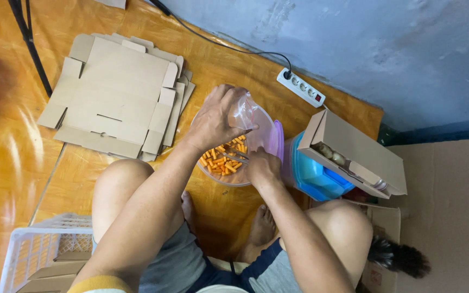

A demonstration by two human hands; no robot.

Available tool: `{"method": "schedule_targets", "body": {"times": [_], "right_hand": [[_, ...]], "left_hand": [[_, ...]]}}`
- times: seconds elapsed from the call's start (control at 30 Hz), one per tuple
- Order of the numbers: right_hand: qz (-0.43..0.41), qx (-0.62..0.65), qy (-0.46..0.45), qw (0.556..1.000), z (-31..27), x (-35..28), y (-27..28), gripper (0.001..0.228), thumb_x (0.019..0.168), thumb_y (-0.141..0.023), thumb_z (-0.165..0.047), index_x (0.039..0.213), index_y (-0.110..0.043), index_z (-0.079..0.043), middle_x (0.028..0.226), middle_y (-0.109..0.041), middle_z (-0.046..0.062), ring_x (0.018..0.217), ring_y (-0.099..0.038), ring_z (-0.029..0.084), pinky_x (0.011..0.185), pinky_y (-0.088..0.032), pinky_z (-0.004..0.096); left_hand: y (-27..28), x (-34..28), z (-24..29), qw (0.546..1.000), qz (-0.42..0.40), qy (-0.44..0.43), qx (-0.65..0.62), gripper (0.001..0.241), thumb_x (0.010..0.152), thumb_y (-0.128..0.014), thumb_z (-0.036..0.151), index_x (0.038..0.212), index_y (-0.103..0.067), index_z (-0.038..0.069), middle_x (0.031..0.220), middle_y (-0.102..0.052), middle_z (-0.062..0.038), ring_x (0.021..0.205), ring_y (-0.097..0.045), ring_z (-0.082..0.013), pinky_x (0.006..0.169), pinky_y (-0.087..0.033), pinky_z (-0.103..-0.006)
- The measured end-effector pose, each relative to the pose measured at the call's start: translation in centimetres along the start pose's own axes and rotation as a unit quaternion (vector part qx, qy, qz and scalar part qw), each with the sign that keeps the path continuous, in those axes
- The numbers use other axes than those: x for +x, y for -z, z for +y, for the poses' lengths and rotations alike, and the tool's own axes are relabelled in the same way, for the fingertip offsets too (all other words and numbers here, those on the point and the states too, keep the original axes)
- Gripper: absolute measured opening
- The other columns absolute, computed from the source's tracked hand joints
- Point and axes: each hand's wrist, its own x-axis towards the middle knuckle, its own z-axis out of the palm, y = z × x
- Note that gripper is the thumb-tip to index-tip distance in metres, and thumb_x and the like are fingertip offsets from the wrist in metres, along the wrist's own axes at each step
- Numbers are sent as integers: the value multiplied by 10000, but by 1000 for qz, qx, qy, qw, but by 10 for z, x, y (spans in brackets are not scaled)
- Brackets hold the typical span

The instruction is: The person is packaging small orange items into plastic bags using tongs and then assembling cardboard boxes for final packaging.

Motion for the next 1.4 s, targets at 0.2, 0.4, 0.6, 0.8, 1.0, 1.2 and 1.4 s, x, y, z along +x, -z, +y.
{"method": "schedule_targets", "body": {"times": [0.2, 0.4, 0.6, 0.8, 1.0, 1.2, 1.4], "right_hand": [[-8, 32, -2, 999, 11, -4, 1, 320, 902, -573, -199, 1113, -746, -32, 1129, -690, 151, 995, -742, 385, 847, -604, 509], [-7, 87, -24, 996, 13, -39, 45, 380, 888, -620, -291, 1156, -743, -52, 1161, -681, 158, 1023, -725, 424, 886, -583, 554], [-9, 115, -47, 992, 30, -70, 72, 428, 901, -583, -342, 1243, -710, -120, 1229, -664, 110, 1111, -698, 387, 951, -562, 530], [55, 169, -61, 982, 57, -109, 87, 399, 898, -610, -396, 1244, -716, -228, 1159, -692, 68, 1107, -691, 339, 926, -571, 485], [154, 238, -48, 958, 79, -153, 100, 342, 856, -710, -315, 1184, -753, -229, 1046, -723, 116, 1033, -698, 375, 855, -582, 485], [183, 284, -55, 939, 101, -180, 108, 342, 821, -754, -271, 1160, -786, -250, 1029, -748, 103, 990, -717, 368, 823, -586, 471], [145, 366, -64, 917, 116, -204, 129, 335, 860, -747, -201, 1190, -795, -169, 1057, -762, 181, 956, -725, 384, 811, -590, 488]], "left_hand": [[7, -4, 2, 999, 9, 4, -37, 815, 702, -962, 274, 1371, -530, 102, 1105, -583, -148, 1037, -610, -357, 916, -491, -477], [24, -4, 18, 998, -4, 42, -53, 798, 709, -883, 25, 1419, -518, 42, 991, -601, -146, 909, -629, -339, 823, -514, -436], [16, -9, 3, 996, 16, 53, -66, 844, 738, -935, 318, 1415, -485, 94, 1058, -631, -206, 955, -679, -439, 840, -540, -570], [16, -10, -3, 997, 25, 53, -54, 846, 742, -944, 315, 1410, -485, 71, 1019, -633, -209, 931, -672, -439, 805, -538, -560], [11, -14, -10, 997, 11, 63, -37, 825, 744, -932, 309, 1407, -478, 121, 1166, -639, -199, 990, -674, -435, 881, -535, -554], [8, -16, -14, 997, 3, 72, -23, 813, 751, -913, 304, 1414, -475, 133, 1183, -646, -198, 1015, -673, -436, 905, -532, -559], [9, -19, -15, 997, -23, 75, -13, 806, 737, -890, 245, 1419, -469, 161, 1144, -643, -177, 1026, -667, -421, 930, -516, -552]]}}
